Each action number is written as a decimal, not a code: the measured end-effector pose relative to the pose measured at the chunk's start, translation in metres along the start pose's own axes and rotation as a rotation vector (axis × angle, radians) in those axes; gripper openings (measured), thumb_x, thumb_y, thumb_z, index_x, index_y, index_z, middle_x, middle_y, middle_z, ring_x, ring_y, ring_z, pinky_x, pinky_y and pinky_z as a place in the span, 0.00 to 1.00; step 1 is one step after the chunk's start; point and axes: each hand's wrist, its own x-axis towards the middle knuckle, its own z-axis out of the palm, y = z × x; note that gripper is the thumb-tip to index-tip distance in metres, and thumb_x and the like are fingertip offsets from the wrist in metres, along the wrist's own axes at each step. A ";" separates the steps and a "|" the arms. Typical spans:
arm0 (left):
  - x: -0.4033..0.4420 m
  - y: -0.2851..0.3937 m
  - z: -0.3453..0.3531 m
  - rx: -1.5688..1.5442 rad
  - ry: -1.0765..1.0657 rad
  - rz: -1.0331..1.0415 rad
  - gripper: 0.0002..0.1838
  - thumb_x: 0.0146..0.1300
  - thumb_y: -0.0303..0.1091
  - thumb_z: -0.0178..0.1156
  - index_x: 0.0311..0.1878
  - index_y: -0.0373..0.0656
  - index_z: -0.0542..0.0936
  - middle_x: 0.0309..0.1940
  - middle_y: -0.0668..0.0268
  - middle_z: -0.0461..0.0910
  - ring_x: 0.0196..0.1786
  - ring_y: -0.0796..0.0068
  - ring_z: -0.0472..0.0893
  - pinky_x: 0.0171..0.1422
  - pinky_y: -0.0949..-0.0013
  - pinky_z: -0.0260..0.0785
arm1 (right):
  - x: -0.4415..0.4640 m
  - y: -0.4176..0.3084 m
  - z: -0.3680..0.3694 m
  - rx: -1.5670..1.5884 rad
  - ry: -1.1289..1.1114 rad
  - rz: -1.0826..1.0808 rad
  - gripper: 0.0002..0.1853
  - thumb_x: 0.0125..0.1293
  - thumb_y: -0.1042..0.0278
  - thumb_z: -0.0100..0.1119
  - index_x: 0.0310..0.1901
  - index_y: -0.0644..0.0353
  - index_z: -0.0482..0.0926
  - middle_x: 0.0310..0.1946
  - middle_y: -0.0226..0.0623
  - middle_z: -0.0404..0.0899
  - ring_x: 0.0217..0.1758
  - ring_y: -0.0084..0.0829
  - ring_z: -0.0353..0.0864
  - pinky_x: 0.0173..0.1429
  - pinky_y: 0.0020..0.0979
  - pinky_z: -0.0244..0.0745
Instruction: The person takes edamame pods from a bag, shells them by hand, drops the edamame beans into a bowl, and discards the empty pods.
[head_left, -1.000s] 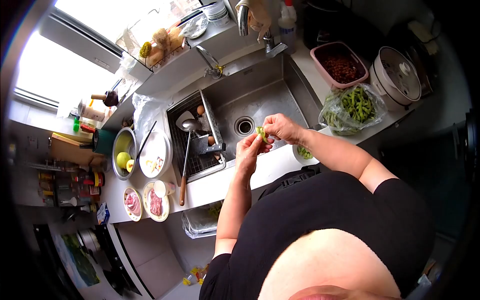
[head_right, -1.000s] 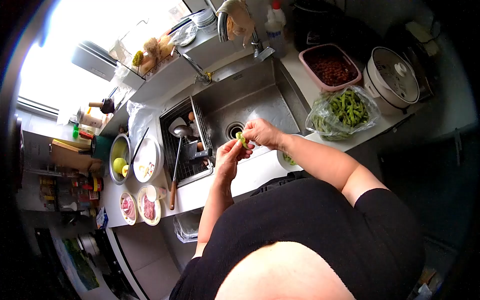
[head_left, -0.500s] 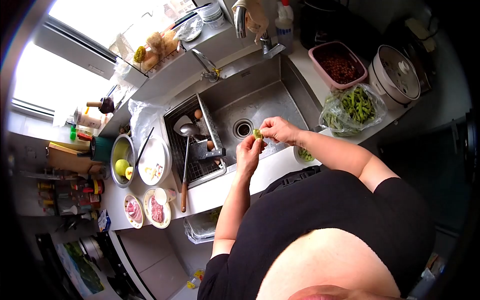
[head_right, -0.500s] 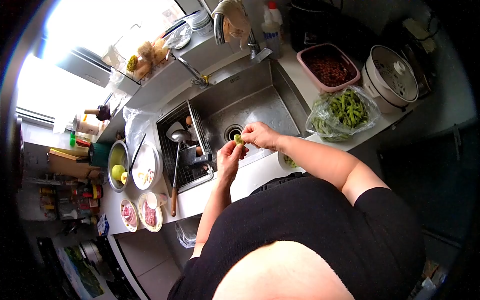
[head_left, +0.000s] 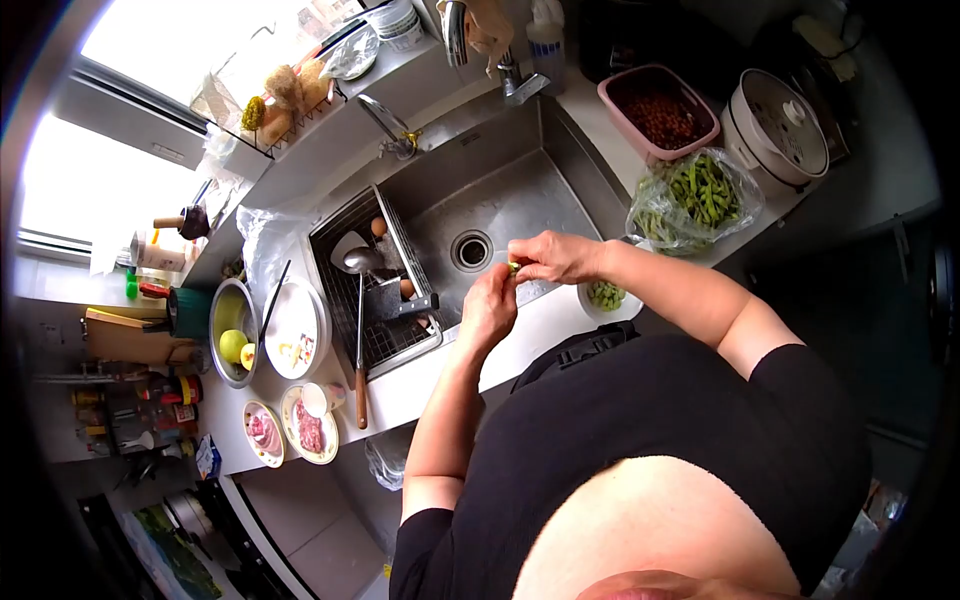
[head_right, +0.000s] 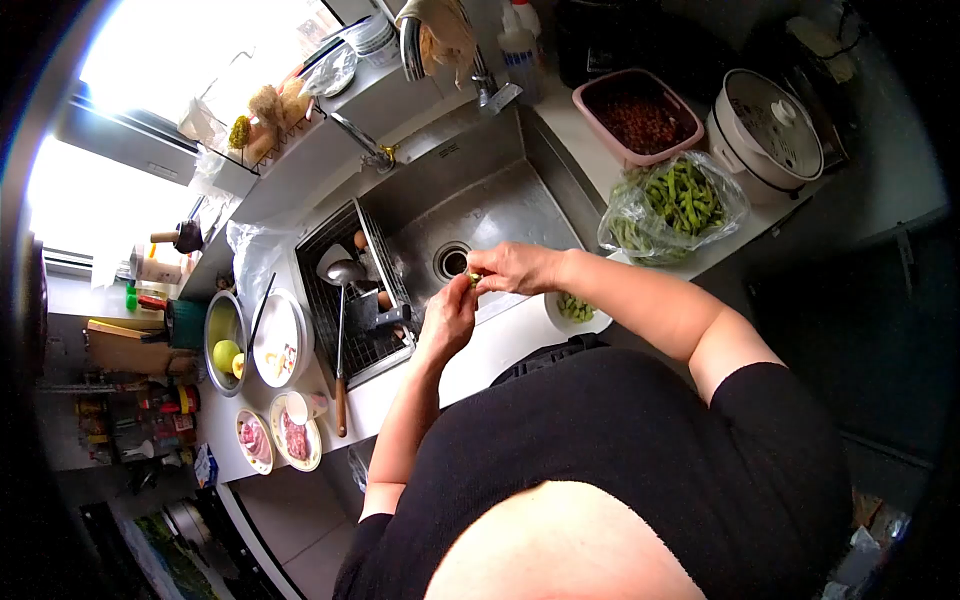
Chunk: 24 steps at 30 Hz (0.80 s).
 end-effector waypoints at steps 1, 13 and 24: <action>0.000 0.000 -0.001 0.017 -0.057 -0.006 0.08 0.63 0.33 0.49 0.35 0.37 0.71 0.29 0.46 0.75 0.37 0.43 0.74 0.38 0.50 0.65 | 0.000 0.002 -0.001 0.046 -0.053 0.039 0.10 0.63 0.65 0.54 0.36 0.63 0.70 0.27 0.42 0.75 0.32 0.38 0.76 0.38 0.35 0.69; 0.006 -0.029 0.007 -0.350 0.004 -0.257 0.13 0.64 0.37 0.54 0.36 0.36 0.79 0.23 0.71 0.76 0.24 0.84 0.70 0.29 0.78 0.62 | 0.003 -0.006 0.007 0.116 0.115 0.270 0.20 0.62 0.48 0.52 0.37 0.61 0.74 0.28 0.40 0.78 0.30 0.37 0.77 0.37 0.39 0.69; 0.014 -0.022 -0.015 -1.030 -0.398 -0.309 0.13 0.66 0.39 0.54 0.37 0.38 0.78 0.20 0.77 0.67 0.23 0.87 0.62 0.28 0.81 0.54 | 0.012 -0.026 -0.018 -0.165 -0.203 0.049 0.23 0.61 0.43 0.52 0.37 0.60 0.73 0.31 0.41 0.80 0.38 0.43 0.79 0.41 0.40 0.69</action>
